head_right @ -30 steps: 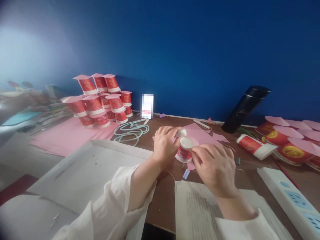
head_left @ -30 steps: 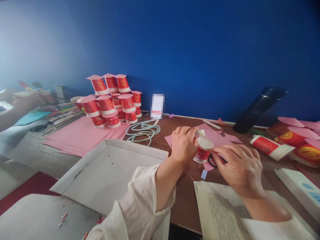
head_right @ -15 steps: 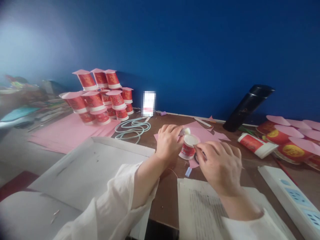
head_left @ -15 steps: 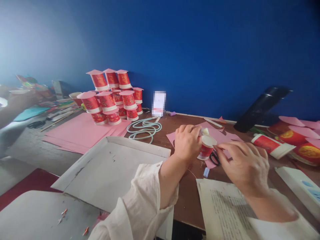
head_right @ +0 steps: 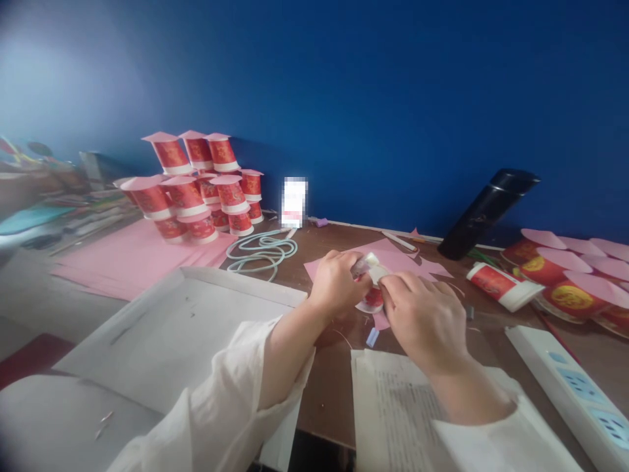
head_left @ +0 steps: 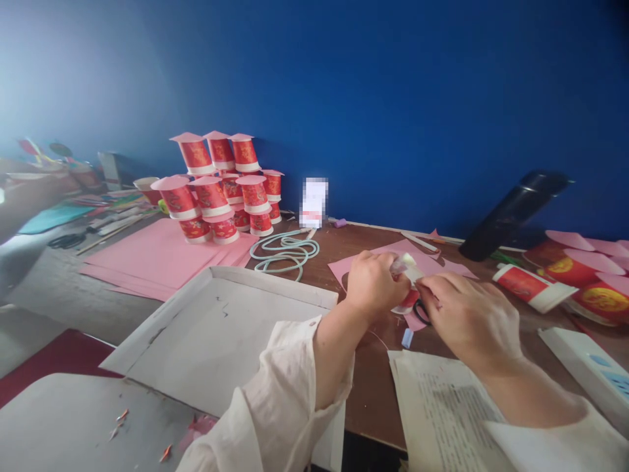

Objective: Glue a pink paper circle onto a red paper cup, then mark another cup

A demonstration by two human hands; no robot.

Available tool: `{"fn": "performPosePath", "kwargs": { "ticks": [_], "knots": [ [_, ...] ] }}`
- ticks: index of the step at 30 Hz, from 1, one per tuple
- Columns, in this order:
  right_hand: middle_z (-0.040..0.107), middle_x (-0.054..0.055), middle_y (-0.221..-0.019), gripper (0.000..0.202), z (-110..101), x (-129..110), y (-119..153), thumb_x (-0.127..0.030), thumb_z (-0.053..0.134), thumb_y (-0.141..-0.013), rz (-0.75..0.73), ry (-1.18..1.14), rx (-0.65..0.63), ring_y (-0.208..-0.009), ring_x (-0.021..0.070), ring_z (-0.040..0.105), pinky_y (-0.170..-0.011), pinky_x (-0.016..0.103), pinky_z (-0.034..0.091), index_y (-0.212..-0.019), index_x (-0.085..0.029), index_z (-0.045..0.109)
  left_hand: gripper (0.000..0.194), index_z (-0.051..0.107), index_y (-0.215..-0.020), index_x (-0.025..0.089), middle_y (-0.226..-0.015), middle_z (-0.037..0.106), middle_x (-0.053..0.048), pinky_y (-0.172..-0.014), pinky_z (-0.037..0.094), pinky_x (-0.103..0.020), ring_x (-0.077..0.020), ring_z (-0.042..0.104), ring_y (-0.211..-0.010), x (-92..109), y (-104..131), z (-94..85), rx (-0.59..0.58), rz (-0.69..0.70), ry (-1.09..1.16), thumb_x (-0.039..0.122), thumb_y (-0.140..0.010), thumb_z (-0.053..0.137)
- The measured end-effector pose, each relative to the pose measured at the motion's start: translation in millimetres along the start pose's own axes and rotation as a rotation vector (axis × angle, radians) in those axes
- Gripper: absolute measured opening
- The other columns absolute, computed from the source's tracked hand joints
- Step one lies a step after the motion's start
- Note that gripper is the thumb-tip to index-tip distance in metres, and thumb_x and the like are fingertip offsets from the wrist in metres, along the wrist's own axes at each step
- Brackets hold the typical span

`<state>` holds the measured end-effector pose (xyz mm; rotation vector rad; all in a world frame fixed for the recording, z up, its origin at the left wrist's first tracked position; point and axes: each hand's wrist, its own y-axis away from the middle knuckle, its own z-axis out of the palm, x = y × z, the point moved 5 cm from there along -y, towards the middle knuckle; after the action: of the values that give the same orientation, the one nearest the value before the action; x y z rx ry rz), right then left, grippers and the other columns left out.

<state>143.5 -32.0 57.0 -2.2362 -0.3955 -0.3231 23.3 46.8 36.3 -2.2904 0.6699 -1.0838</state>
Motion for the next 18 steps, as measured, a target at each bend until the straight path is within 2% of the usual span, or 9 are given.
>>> {"fn": "performPosePath", "kwargs": {
  "ticks": [5, 12, 16, 18],
  "knots": [
    [0.058, 0.002, -0.064, 0.019, -5.4, -4.5, -13.4, -0.013, 0.05, -0.083, -0.139, 0.016, -0.106, -0.064, 0.0169, 0.05, -0.067, 0.035, 0.027, -0.067, -0.021, 0.056, 0.008, 0.064, -0.078, 0.022, -0.076, 0.072, -0.006, -0.074, 0.053, -0.04, -0.0245, 0.061, -0.074, -1.0, -0.7, 1.0, -0.035, -0.025, -0.009, 0.021, -0.07, 0.064],
    [0.051, 0.002, -0.057, 0.022, -17.4, -14.5, -34.2, -0.007, 0.047, -0.077, -0.301, 0.005, -0.102, -0.065, 0.0197, 0.044, -0.066, 0.036, 0.021, -0.062, -0.022, 0.051, 0.005, 0.064, -0.076, 0.021, -0.076, 0.07, -0.007, -0.072, 0.051, -0.038, -0.0235, 0.061, -0.074, -2.5, -0.1, 0.7, -0.086, -0.068, 0.022, 0.021, -0.071, 0.063],
    [0.052, 0.002, -0.059, 0.024, -20.6, -15.0, -30.4, -0.007, 0.048, -0.079, -0.34, -0.036, -0.17, -0.069, 0.0195, 0.046, -0.068, 0.036, 0.023, -0.061, -0.021, 0.053, 0.008, 0.065, -0.08, 0.022, -0.08, 0.071, -0.004, -0.077, 0.05, -0.036, -0.023, 0.061, -0.081, -3.3, 0.1, -1.5, -0.161, -0.16, 0.038, 0.025, -0.076, 0.058],
    [0.056, 0.002, -0.062, 0.022, -15.5, -8.3, -21.2, -0.01, 0.05, -0.081, -0.306, -0.047, -0.205, -0.071, 0.0195, 0.048, -0.069, 0.036, 0.026, -0.064, -0.021, 0.056, 0.013, 0.067, -0.084, 0.023, -0.084, 0.072, -0.004, -0.08, 0.049, -0.035, -0.0235, 0.061, -0.087, -3.8, 0.0, -2.4, -0.189, -0.199, 0.056, 0.026, -0.077, 0.056]
  ]
}}
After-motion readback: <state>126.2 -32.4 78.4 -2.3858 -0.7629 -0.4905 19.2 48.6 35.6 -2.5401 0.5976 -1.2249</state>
